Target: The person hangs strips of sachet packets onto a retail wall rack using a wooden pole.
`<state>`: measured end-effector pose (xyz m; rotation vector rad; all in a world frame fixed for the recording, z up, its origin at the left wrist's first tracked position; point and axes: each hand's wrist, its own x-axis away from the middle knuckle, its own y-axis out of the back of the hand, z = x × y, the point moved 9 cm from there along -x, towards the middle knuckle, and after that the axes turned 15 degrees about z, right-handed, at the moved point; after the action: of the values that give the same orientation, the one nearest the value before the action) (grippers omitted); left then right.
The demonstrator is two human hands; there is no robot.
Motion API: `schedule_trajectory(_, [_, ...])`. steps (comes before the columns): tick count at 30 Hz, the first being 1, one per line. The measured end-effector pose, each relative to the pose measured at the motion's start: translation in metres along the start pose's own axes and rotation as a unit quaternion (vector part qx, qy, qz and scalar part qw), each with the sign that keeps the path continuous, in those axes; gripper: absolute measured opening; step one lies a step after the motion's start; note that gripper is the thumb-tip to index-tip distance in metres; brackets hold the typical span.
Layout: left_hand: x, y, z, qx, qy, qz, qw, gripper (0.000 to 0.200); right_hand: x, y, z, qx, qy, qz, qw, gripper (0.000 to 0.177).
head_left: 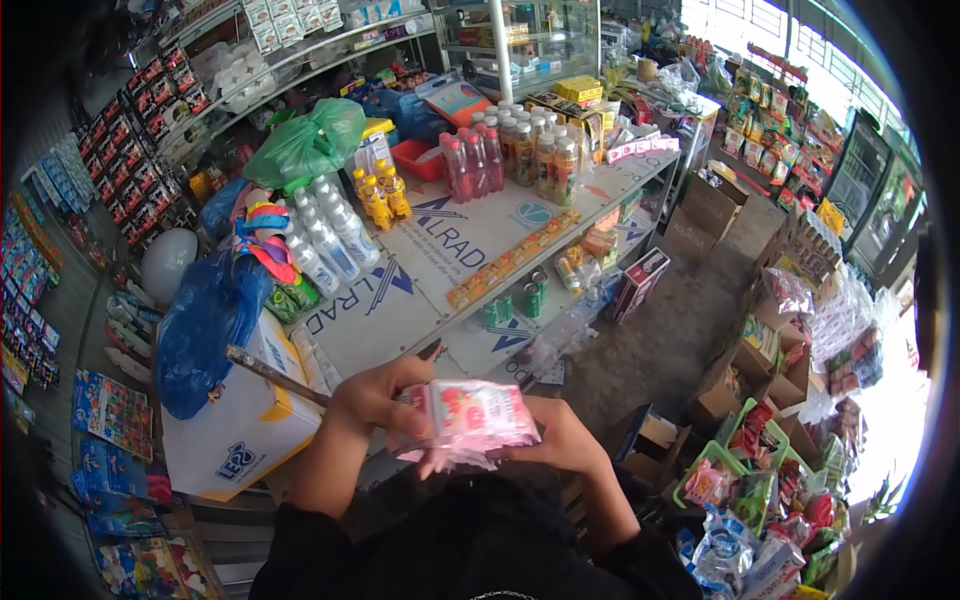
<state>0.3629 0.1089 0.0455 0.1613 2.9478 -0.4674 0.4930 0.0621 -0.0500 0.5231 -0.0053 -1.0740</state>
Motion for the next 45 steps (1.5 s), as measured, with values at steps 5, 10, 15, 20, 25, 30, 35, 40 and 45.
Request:
schedule_trajectory(5, [0.005,0.009,0.010,-0.011,0.022,-0.002,1.000,0.035,-0.003,0.005,-0.009,-0.029,-0.030,0.009,0.999,0.053])
schedule_trajectory(10, [-0.003,0.014,0.023,-0.023,0.023,0.028,0.999,0.031,-0.012,-0.013,-0.028,-0.115,-0.031,0.008,0.993,0.064])
schedule_trajectory(15, [-0.009,0.016,0.028,-0.049,0.080,-0.057,0.994,0.026,-0.009,-0.024,-0.048,-0.230,-0.037,0.034,0.972,0.062])
schedule_trajectory(20, [0.000,0.012,0.032,-0.049,0.116,-0.030,0.992,0.025,-0.004,-0.018,-0.042,-0.250,-0.054,0.020,0.967,0.054])
schedule_trajectory(25, [0.009,0.010,0.023,-0.043,0.073,-0.015,0.996,0.027,-0.012,-0.008,-0.025,-0.151,-0.036,0.015,0.988,0.049])
schedule_trajectory(30, [0.026,0.012,0.008,-0.012,0.016,-0.027,0.999,0.027,-0.021,-0.002,-0.006,-0.075,-0.027,-0.007,0.997,0.051])
schedule_trajectory(35, [0.036,0.013,0.002,-0.038,0.039,-0.044,0.998,0.027,-0.027,-0.034,-0.010,-0.137,-0.049,0.015,0.989,0.073])
schedule_trajectory(40, [0.036,0.004,-0.004,-0.028,0.020,-0.014,0.999,0.027,-0.032,-0.060,-0.020,-0.186,-0.096,0.025,0.978,0.086])
schedule_trajectory(45, [0.051,0.012,-0.002,-0.057,0.041,-0.046,0.996,0.026,-0.035,-0.067,-0.014,-0.199,-0.065,0.013,0.978,0.084])
